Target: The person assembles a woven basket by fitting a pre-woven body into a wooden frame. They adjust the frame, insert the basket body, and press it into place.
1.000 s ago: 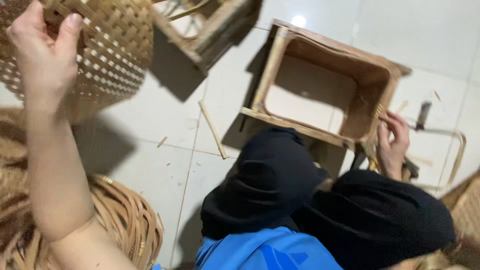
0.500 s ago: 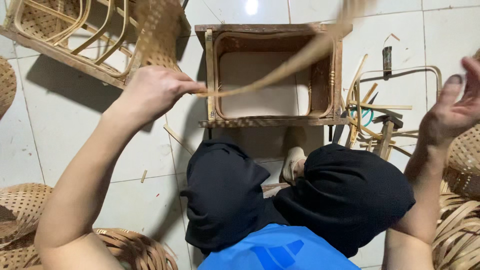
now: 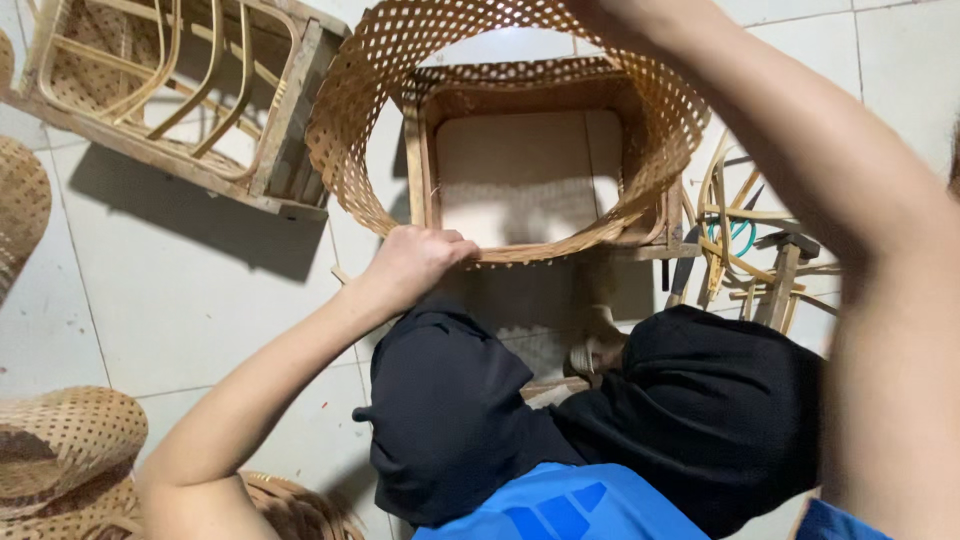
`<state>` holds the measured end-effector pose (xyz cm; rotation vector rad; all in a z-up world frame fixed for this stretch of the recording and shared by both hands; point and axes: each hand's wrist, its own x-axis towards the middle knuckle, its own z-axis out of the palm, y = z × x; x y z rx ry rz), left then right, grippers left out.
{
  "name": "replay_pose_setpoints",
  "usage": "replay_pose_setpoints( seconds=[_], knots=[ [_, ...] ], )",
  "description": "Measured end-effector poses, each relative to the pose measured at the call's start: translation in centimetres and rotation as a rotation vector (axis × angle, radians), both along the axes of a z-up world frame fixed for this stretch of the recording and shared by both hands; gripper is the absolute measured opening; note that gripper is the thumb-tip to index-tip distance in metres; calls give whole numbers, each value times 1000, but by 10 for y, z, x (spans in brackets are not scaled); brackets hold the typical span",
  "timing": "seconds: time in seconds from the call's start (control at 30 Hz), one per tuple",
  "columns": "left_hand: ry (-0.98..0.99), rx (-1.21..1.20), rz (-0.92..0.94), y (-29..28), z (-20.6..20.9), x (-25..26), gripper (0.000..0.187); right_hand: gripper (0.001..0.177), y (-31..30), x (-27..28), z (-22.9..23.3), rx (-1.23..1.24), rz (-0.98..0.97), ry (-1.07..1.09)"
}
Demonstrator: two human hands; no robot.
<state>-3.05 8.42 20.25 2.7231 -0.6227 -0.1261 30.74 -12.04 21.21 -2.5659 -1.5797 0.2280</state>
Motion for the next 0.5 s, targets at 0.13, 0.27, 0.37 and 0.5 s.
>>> replay_pose_setpoints(
  seconds=[0.13, 0.27, 0.37, 0.5],
  knots=[
    [-226, -262, 88, 4, 12, 13, 12, 28, 47, 4, -20, -144, 113, 240],
    [-315, -285, 213, 4, 5, 45, 16, 36, 55, -12, -41, -213, 213, 452],
    [-213, -285, 399, 3, -16, 91, 22, 42, 47, -17, -45, -248, 197, 546],
    [-220, -140, 476, 10, -46, 116, 56, 60, 29, -27, -47, -270, 111, 414]
  ],
)
